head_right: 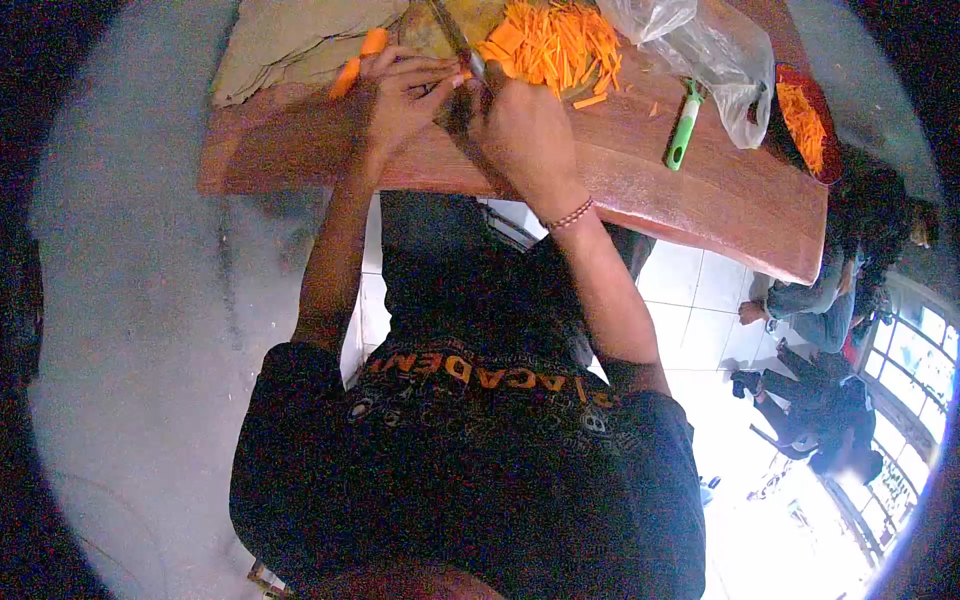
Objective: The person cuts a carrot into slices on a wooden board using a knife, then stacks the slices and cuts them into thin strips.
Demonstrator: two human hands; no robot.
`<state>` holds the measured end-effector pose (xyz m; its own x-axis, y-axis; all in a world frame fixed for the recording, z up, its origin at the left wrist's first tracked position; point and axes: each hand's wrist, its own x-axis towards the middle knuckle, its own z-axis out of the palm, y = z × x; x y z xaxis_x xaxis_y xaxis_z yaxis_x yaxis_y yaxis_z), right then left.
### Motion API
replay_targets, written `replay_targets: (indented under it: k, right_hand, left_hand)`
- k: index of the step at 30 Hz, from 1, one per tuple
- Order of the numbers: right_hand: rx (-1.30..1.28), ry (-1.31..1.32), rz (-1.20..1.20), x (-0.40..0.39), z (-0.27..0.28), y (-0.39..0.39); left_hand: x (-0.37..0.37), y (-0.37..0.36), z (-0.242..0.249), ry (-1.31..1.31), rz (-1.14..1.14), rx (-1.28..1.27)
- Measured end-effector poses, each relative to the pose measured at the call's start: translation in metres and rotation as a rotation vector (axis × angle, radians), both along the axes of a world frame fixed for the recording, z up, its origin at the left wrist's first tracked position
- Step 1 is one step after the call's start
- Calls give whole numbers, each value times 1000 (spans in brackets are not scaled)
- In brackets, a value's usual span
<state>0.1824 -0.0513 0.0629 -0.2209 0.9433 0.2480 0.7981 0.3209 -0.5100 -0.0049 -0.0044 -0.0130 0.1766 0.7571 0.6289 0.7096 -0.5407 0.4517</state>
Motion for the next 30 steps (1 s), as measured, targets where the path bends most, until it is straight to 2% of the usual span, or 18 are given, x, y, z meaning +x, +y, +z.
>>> replay_targets:
  k: [6, 10, 12, 19, 22, 24, 30]
  right_hand:
    - [-32, 145, -34, 15, 6, -1]
    - [-34, 120, -33, 20, 11, -15]
    - [-168, 70, -71, 19, 15, -19]
    - [-165, 89, -28, 18, 15, -23]
    - [-136, 26, -27, 12, 15, -27]
    - [-150, -115, -94, 2, 19, -33]
    - [-52, -15, -56, -7, 8, -18]
  left_hand:
    - [0, -2, 0, 28, 43, 44]
    - [1, -1, 0, 9, 33, 4]
    - [0, 1, -2, -24, 4, 20]
    - [0, 2, -5, -43, -8, 6]
    - [0, 1, -3, -3, 5, 37]
    - [0, -1, -1, -1, 13, 15]
    - [1, -2, 1, -5, -4, 9]
